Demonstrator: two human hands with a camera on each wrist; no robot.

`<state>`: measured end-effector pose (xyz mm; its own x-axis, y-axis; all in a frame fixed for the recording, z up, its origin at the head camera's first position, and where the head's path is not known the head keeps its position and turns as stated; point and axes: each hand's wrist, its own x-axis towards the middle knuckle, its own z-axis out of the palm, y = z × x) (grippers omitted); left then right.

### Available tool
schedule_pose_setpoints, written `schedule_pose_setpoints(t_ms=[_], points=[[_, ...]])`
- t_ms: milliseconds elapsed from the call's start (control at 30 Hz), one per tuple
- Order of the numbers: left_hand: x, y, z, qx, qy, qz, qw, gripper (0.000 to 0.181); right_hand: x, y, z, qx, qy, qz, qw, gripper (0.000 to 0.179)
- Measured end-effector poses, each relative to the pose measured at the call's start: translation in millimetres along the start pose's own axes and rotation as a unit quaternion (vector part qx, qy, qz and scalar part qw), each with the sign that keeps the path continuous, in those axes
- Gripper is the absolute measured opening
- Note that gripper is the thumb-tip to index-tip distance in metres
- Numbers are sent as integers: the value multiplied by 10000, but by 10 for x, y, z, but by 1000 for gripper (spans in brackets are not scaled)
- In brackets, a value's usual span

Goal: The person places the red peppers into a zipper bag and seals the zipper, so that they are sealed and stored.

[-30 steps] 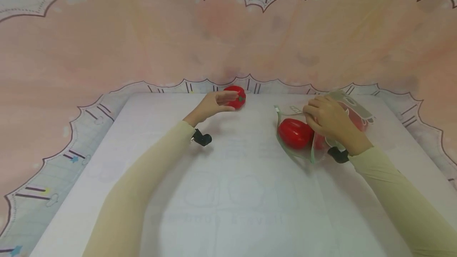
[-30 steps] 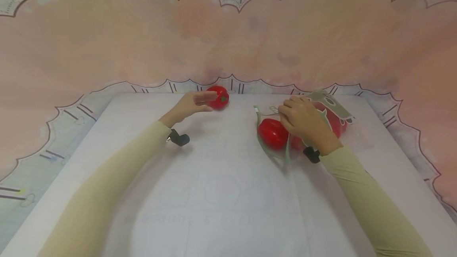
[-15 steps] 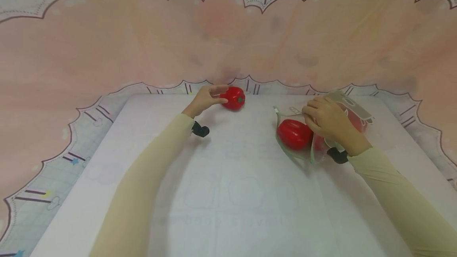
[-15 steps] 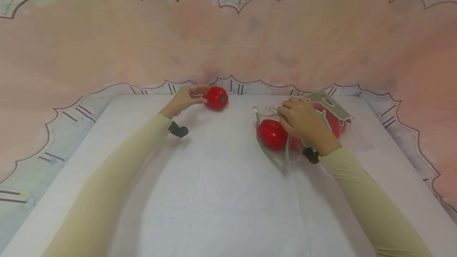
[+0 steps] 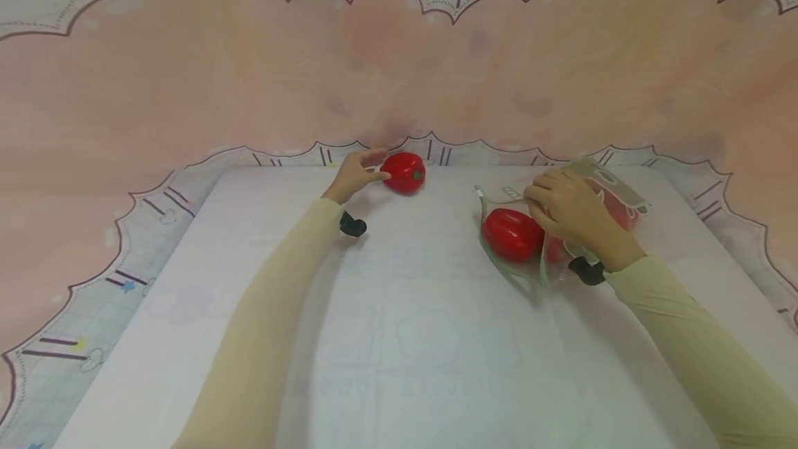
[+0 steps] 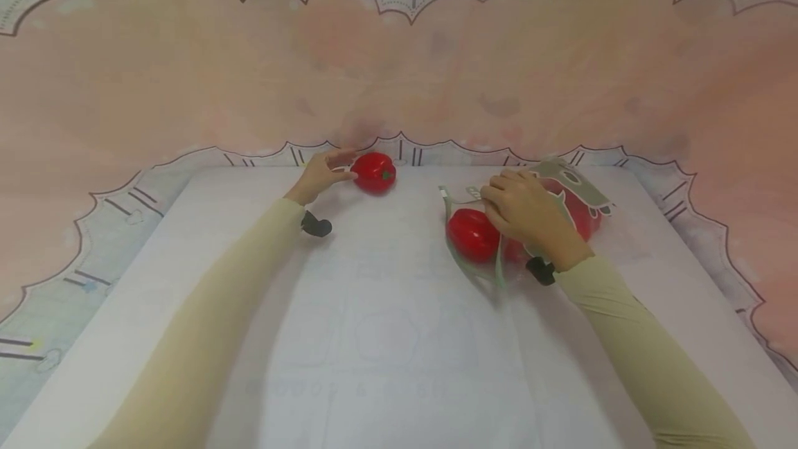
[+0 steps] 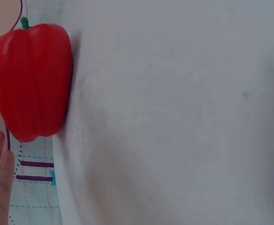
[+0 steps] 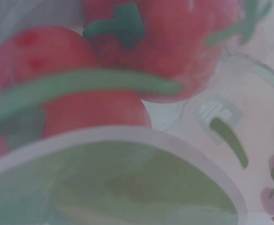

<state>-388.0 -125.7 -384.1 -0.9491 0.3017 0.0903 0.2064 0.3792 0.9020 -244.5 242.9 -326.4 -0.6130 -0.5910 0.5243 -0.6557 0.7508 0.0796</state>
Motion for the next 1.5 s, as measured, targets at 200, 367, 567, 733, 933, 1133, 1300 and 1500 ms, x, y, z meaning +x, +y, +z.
schedule_pose_setpoints(t_ms=[200, 367, 567, 733, 933, 1133, 1300, 1500], points=[[33, -66, 8, -34, -7, -140, 9999, 60, 4, 6, 13, -5, -10, 1, 10000, 11], [48, -67, 44, -6, -78, -334, 9994, 63, -4, 21, 20, -24, -146, 49, 9999, 13], [92, -86, 92, 62, -33, -432, 9990, 66, -13, 28, 29, -41, -324, 141, 9994, 12], [129, -99, 129, 225, -19, -516, 9984, 69, -21, 18, 28, -20, -364, 172, 9992, 13], [148, -103, 145, 216, -134, -500, 9984, 71, -21, 23, 29, 12, -423, 230, 9988, 14], [133, -104, 150, 145, -207, -473, 9986, 71, -6, 7, 7, 12, -529, 301, 9981, 15], [122, -111, 141, 58, -192, -390, 9990, 66, 0, -18, -7, 27, -457, 263, 9986, 13], [125, -131, 126, 46, -150, -378, 9992, 62, 6, -22, -11, 18, -458, 283, 9985, 13]])
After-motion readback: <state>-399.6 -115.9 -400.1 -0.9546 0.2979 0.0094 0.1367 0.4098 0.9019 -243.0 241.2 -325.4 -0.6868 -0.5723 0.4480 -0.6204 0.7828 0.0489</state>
